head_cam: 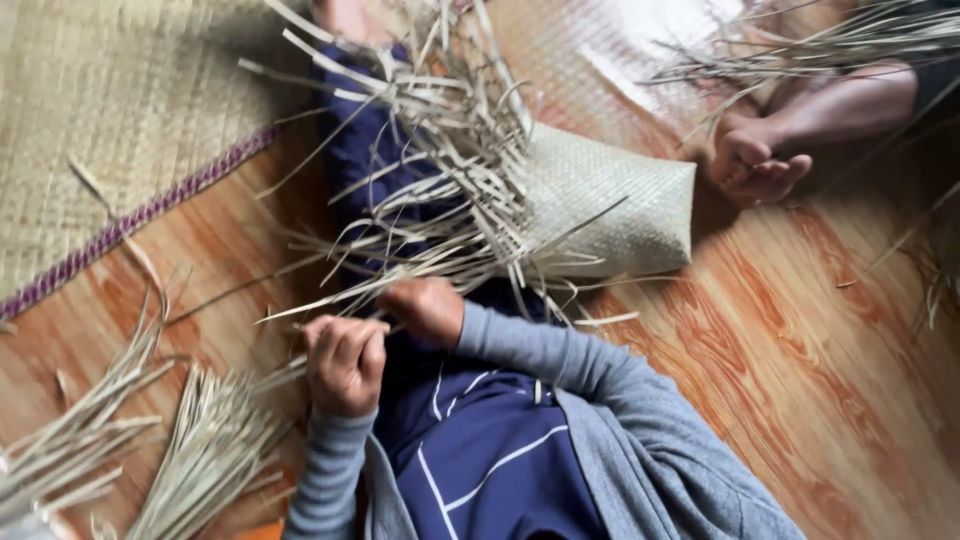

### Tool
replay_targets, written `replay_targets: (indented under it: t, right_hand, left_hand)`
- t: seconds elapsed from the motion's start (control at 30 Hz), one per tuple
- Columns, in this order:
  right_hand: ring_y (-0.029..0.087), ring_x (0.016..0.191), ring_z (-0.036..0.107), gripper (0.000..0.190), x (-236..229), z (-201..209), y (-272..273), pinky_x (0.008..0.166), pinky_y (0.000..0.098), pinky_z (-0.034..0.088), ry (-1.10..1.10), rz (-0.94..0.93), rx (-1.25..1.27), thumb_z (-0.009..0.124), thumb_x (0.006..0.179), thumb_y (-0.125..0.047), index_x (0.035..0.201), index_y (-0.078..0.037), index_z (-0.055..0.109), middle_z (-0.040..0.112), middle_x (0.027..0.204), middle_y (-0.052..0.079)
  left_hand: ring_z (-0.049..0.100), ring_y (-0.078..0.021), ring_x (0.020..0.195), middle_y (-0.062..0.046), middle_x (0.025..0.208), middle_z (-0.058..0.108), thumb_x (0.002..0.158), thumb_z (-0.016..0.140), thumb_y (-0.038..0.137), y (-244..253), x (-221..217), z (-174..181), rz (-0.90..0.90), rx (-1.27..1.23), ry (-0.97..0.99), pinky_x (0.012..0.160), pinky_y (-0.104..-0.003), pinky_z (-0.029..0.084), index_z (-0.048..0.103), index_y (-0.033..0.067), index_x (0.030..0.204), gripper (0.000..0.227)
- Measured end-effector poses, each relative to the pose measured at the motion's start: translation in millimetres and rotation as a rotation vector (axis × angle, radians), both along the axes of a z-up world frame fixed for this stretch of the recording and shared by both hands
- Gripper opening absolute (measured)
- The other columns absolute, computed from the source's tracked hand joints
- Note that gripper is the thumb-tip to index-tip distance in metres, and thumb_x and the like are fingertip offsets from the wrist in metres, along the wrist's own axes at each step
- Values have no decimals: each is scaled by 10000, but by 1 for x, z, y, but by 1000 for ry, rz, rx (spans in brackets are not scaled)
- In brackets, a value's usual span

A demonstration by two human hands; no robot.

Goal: Weaving the sides of a basket using dried straw or palm leaf strips while sitting on the floor.

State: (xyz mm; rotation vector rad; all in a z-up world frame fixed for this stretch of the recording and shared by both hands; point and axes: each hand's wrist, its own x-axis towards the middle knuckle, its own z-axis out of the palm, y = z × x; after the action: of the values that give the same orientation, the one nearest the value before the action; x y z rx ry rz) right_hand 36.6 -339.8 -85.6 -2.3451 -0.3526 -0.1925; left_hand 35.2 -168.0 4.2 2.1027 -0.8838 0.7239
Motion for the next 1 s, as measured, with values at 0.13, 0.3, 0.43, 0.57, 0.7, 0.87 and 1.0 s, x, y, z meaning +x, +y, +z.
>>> replay_targets:
  t: [0.13, 0.3, 0.43, 0.57, 0.7, 0.87, 1.0]
  right_hand:
    - [372, 1038, 623, 275, -15, 73, -1, 1002, 497, 458, -167, 283, 313, 515, 1037, -143, 1262, -15, 609, 634, 1139, 157]
    - [117, 914, 553, 279, -30, 93, -19, 864, 277, 489, 468, 567, 1015, 423, 1140, -211, 1165, -25, 630, 634, 1036, 26]
    - [153, 776, 645, 293, -46, 70, -29, 678, 282, 543, 676, 624, 1380, 456, 1126, -197, 1062, -1, 665, 672, 901, 93]
    - [193, 601, 584, 246, -57, 118, -56, 562, 339, 522, 275, 550, 938, 523, 1077, -137, 1055, 11, 718, 598, 722, 60]
    - [296, 572, 657, 206, -83, 123, -76, 509, 352, 523, 234, 522, 789, 541, 1061, -126, 1050, 5, 700, 612, 688, 123]
    - [347, 586, 662, 186, -100, 105, -88, 522, 408, 538, 265, 311, 593, 543, 1056, -127, 990, -16, 677, 628, 663, 112]
    - [384, 667, 641, 160, -110, 62, -96, 559, 429, 529, 217, 190, 440, 587, 1041, -143, 985, -21, 674, 591, 722, 131]
  left_hand:
    - [652, -224, 945, -27, 965, 614, 934, 675, 58, -6, -26, 53, -140, -237, 394, 945, -394, 539, 744, 81, 965, 79]
    - [586, -194, 1071, 85, 926, 678, 828, 760, 131, -16, -27, 74, -128, -140, 391, 1088, -415, 399, 711, 168, 920, 110]
    - [615, -215, 1001, 76, 860, 706, 775, 816, 115, -32, -17, 69, -251, -289, 412, 1046, -399, 437, 750, 202, 911, 175]
    - [641, -243, 894, 16, 807, 717, 879, 801, 196, -27, -10, 64, -301, -444, 364, 1067, -435, 430, 796, 184, 833, 48]
    - [674, -235, 883, 22, 792, 740, 882, 793, 285, -34, -10, 65, -306, -426, 426, 1048, -437, 457, 802, 198, 814, 111]
    - [721, -339, 911, -117, 924, 755, 1093, 512, 218, -65, 1, -3, -297, -356, 787, 900, -457, 538, 759, 68, 1087, 289]
    - [688, -387, 951, -160, 985, 702, 984, 681, 128, -102, -10, -95, -231, -90, 617, 880, -491, 545, 726, 47, 1150, 190]
